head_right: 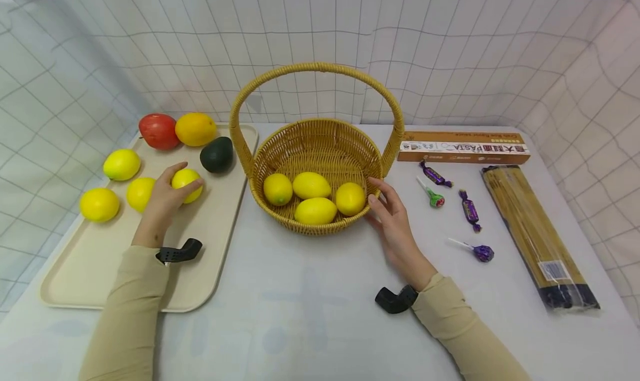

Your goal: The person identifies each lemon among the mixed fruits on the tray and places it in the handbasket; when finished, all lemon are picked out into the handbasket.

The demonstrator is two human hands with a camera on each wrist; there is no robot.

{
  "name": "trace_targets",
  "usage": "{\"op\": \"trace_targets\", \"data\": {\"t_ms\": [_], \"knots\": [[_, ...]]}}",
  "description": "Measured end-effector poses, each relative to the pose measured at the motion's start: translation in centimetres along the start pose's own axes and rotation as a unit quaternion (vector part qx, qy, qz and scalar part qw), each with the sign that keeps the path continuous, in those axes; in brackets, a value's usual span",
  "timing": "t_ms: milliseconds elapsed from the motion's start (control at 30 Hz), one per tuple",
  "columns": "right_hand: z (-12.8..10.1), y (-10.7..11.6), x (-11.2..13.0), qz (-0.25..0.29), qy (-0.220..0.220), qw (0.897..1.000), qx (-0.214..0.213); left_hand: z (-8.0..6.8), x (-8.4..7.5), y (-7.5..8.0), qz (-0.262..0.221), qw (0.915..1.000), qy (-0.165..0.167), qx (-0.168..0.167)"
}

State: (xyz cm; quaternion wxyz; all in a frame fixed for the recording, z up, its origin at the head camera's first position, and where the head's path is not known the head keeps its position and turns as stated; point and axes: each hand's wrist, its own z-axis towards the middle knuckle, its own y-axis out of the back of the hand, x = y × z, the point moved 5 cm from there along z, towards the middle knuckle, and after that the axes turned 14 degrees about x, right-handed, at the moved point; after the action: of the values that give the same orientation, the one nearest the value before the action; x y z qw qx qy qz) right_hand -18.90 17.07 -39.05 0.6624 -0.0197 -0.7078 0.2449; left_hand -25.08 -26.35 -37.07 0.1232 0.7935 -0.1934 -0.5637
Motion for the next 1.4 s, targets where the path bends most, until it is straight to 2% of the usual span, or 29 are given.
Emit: {"op": "trace_targets", "data": {"t_ms": [100, 133, 200, 267, 333, 367, 433, 500, 600, 700, 767, 867, 967, 1033, 1133, 1267, 1400], "knots": [[0.1, 0.0, 0.0, 0.001, -0.001, 1.0, 0.003, -1.5, -0.4, 0.0, -0.051, 0.9987, 0.01, -0.002], [0.1, -0.1, 0.0, 0.0, -0.001, 1.0, 0.005, -2.3, -1.0, 0.0, -0.077, 0.997, 0.0, 0.0], [0.3, -0.1, 0.1, -0.002, 0.001, 1.0, 0.008, -4.1, -2.9, -0.1, -0.137, 0.9889, -0.055, 0.016], [0.3, -0.1, 0.1, -0.003, 0.005, 1.0, 0.008, -6.3, -5.8, -0.6, -0.177, 0.9723, -0.145, 0.049], [0.3, 0.0, 0.1, -0.001, 0.009, 1.0, 0.005, -8.6, -9.0, -1.5, -0.192, 0.9468, -0.239, 0.099], [0.3, 0.0, 0.0, 0.002, 0.009, 1.0, 0.003, -9.7, -10.5, -2.3, -0.19, 0.9336, -0.276, 0.127], [0.1, 0.1, -0.1, 0.005, 0.006, 1.0, 0.0, -11.3, -13.1, -4.2, -0.16, 0.92, -0.314, 0.173], [0.0, 0.2, -0.1, 0.006, 0.003, 1.0, -0.001, -11.7, -15.1, -6.7, -0.108, 0.9142, -0.328, 0.212], [-0.2, 0.3, 0.0, 0.001, 0.003, 1.0, -0.001, -10.1, -17.4, -11.3, -0.011, 0.9087, -0.321, 0.266], [-0.1, 0.4, 0.1, 0.0, 0.009, 1.0, 0.0, -6.7, -19.1, -15.8, 0.074, 0.8985, -0.304, 0.308], [0.0, 0.4, 0.2, 0.0, 0.009, 1.0, 0.002, -4.2, -19.7, -18.3, 0.104, 0.896, -0.278, 0.33], [0.1, 0.2, 0.0, 0.002, 0.003, 1.0, 0.007, -1.1, -19.7, -20.9, 0.102, 0.9031, -0.223, 0.353], [0.1, 0.1, -0.1, 0.001, 0.001, 1.0, 0.006, 1.2, -19.3, -22.7, 0.07, 0.9128, -0.174, 0.363], [0.1, -0.1, -0.2, 0.0, 0.004, 1.0, 0.006, 2.2, -18.7, -23.3, 0.05, 0.9183, -0.148, 0.364], [0.1, -0.2, -0.3, 0.002, 0.008, 1.0, 0.001, 3.2, -18.0, -24.0, 0.037, 0.9218, -0.127, 0.365], [0.1, -0.4, -0.3, -0.001, 0.009, 1.0, -0.002, 3.9, -17.6, -24.6, 0.057, 0.919, -0.12, 0.371], [0.1, -0.2, -0.2, -0.006, 0.01, 1.0, -0.003, 4.0, -17.6, -25.0, 0.113, 0.9052, -0.104, 0.396]]}}
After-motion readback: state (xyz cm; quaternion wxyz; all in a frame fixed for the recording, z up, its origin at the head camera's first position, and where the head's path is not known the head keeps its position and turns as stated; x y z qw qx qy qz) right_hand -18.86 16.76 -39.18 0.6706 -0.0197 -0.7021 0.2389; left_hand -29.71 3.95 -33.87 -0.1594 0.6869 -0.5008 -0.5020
